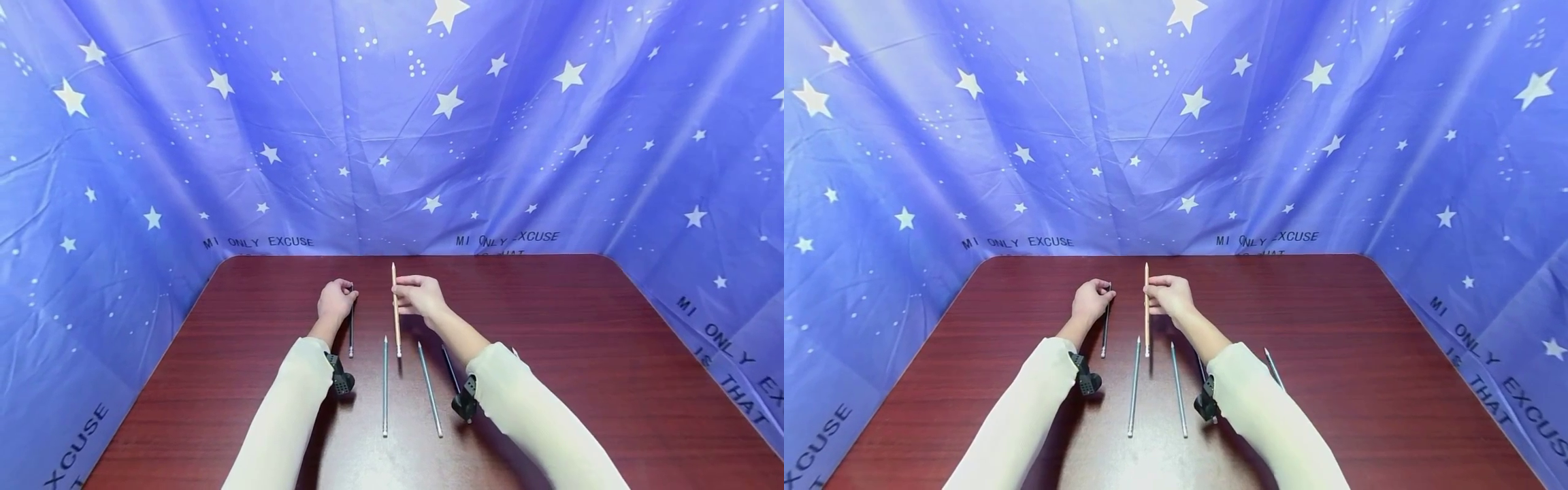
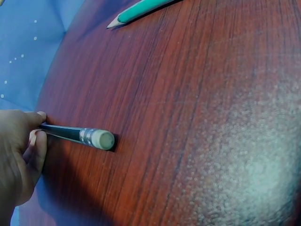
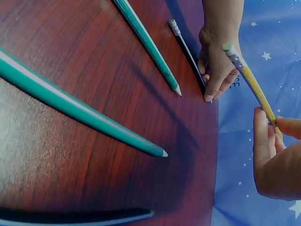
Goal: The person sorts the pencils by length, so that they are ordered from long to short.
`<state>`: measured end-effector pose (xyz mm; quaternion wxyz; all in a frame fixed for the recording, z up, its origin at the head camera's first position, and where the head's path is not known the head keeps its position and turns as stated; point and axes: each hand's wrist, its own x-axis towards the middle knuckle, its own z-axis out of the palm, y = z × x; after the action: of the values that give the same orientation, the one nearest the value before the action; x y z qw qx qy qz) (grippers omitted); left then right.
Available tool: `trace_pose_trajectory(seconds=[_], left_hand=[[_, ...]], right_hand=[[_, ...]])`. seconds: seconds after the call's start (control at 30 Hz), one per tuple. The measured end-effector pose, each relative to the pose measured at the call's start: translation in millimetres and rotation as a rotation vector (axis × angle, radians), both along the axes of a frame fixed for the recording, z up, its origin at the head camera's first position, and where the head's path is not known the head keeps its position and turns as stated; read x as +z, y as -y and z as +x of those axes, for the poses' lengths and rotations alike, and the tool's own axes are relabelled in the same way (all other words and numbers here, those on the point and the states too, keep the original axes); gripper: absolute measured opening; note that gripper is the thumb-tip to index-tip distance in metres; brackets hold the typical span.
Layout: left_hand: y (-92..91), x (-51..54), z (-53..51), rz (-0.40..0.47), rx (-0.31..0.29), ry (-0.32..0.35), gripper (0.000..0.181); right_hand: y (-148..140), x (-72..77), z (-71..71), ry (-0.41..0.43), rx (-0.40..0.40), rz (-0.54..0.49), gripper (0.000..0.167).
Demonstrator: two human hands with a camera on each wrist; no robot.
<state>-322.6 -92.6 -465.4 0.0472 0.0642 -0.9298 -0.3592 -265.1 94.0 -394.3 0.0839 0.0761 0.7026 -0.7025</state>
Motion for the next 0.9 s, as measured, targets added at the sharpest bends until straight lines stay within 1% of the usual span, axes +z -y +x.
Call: trace_pose_trajectory(seconds=[0.17, 0.33, 0.6, 0.9], left_hand=[[0.0, -1.9, -0.7, -0.003, 0.002, -0.005, 0.028], [0.0, -3.2, -2.4, -0.005, 0.004, -0.01, 0.028], [-1.4, -2.5, -1.3, 0.009, 0.012, -0.004, 0.027], [-1.2, -1.9, -0.3, 0.008, 0.017, -0.005, 0.026]], right_hand=[[6.8, -0.7, -1.9, -0.009, -0.011, 0.02, 0.033], [14.0, -4.7, -5.7, -0.022, -0.032, 0.018, 0.033], [21.4, -16.3, -14.6, 0.012, -0.075, 0.031, 0.03], [33.6, -20.4, -19.0, 0.001, -0.073, 0.032, 0.031]])
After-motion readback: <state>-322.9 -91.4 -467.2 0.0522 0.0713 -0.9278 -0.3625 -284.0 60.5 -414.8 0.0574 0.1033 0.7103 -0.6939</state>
